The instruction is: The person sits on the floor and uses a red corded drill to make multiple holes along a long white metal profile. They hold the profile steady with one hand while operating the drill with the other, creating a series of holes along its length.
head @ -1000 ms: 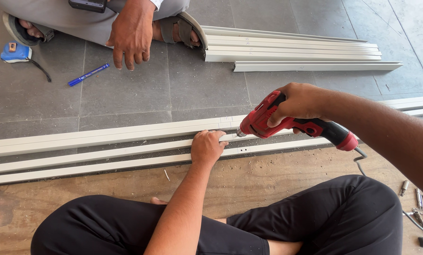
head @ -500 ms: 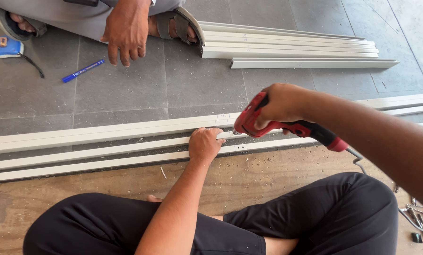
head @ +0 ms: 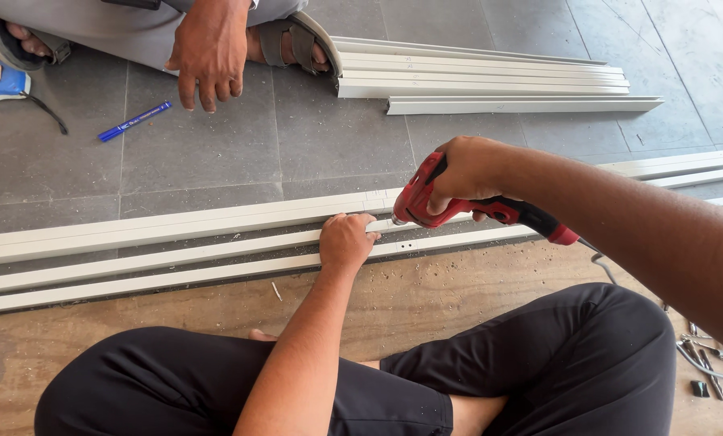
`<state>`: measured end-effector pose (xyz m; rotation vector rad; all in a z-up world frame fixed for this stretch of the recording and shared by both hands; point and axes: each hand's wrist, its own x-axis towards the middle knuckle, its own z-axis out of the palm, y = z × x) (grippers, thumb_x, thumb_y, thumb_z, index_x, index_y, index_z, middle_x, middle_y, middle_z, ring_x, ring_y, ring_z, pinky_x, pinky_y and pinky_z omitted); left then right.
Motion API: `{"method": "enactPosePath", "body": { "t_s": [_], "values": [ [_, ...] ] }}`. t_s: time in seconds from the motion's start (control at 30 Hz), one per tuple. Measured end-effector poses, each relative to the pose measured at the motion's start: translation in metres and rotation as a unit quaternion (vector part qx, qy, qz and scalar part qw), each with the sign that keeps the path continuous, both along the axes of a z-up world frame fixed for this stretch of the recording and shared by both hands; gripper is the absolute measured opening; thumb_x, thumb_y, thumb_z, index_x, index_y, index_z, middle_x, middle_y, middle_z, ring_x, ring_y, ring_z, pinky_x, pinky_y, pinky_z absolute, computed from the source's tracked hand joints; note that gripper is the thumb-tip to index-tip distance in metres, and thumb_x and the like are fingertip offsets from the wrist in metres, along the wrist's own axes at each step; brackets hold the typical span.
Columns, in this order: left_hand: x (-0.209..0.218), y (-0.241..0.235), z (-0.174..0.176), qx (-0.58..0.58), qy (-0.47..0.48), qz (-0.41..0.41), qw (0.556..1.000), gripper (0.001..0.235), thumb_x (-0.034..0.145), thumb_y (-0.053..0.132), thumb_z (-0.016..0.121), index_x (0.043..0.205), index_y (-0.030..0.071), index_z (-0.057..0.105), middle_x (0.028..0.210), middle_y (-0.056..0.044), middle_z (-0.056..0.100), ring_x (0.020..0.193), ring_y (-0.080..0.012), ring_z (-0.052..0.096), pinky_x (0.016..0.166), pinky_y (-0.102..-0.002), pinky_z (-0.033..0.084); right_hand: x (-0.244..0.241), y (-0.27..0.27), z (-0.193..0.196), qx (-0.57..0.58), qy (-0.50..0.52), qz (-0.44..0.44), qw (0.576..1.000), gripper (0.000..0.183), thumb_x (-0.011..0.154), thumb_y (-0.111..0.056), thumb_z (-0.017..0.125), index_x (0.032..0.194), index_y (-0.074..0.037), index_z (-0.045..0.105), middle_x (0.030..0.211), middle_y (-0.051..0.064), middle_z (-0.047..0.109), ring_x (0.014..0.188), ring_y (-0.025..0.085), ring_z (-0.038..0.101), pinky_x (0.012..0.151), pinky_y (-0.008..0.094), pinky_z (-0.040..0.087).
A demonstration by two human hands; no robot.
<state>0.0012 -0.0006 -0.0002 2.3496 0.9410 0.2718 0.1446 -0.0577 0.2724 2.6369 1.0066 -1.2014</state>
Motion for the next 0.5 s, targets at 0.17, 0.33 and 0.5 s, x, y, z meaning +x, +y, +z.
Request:
{"method": "enactPosePath", "body": {
  "t_s": [0.17, 0.33, 0.5],
  "values": [
    [0.0003, -0.0012, -0.003, 0.027, -0.01, 0.0, 1.0, 0.032, 0.076, 0.031, 0.086, 0.105, 0.018, 0.08, 0.088, -0.008, 0.077, 0.089, -0.0244, 0.07, 0.089, -0.039, 0.052, 0.0016, -0.0039, -0.0043, 0.0, 0.005, -0.029, 1.0, 0.05, 0.066, -0.015, 0.08, 0.114, -0.005, 0.074, 0.082, 0.018, 0.074, 0.055, 0.024, 0.066, 0.052, 0.039, 0.056],
    [0.0018, 0.0004, 0.0009, -0.002, 0.014, -0.003, 1.0, 0.028, 0.08, 0.031, 0.085, 0.105, 0.02, 0.08, 0.086, -0.006, 0.077, 0.089, -0.023, 0.069, 0.09, -0.038, 0.052, 0.0012, -0.0053, -0.0043, 0.01, -0.002, -0.035, 0.999, 0.048, 0.066, -0.014, 0.08, 0.113, -0.006, 0.073, 0.081, 0.017, 0.074, 0.054, 0.024, 0.067, 0.052, 0.037, 0.057],
    [0.0026, -0.0005, -0.0022, 0.006, 0.01, 0.0, 1.0, 0.03, 0.078, 0.031, 0.085, 0.105, 0.02, 0.08, 0.088, -0.006, 0.078, 0.089, -0.023, 0.07, 0.091, -0.038, 0.052, 0.0062, -0.0059, -0.0034, 0.004, 0.002, -0.044, 0.999, 0.046, 0.066, -0.015, 0.08, 0.111, -0.003, 0.073, 0.082, 0.017, 0.074, 0.054, 0.025, 0.067, 0.051, 0.038, 0.057]
  ]
}}
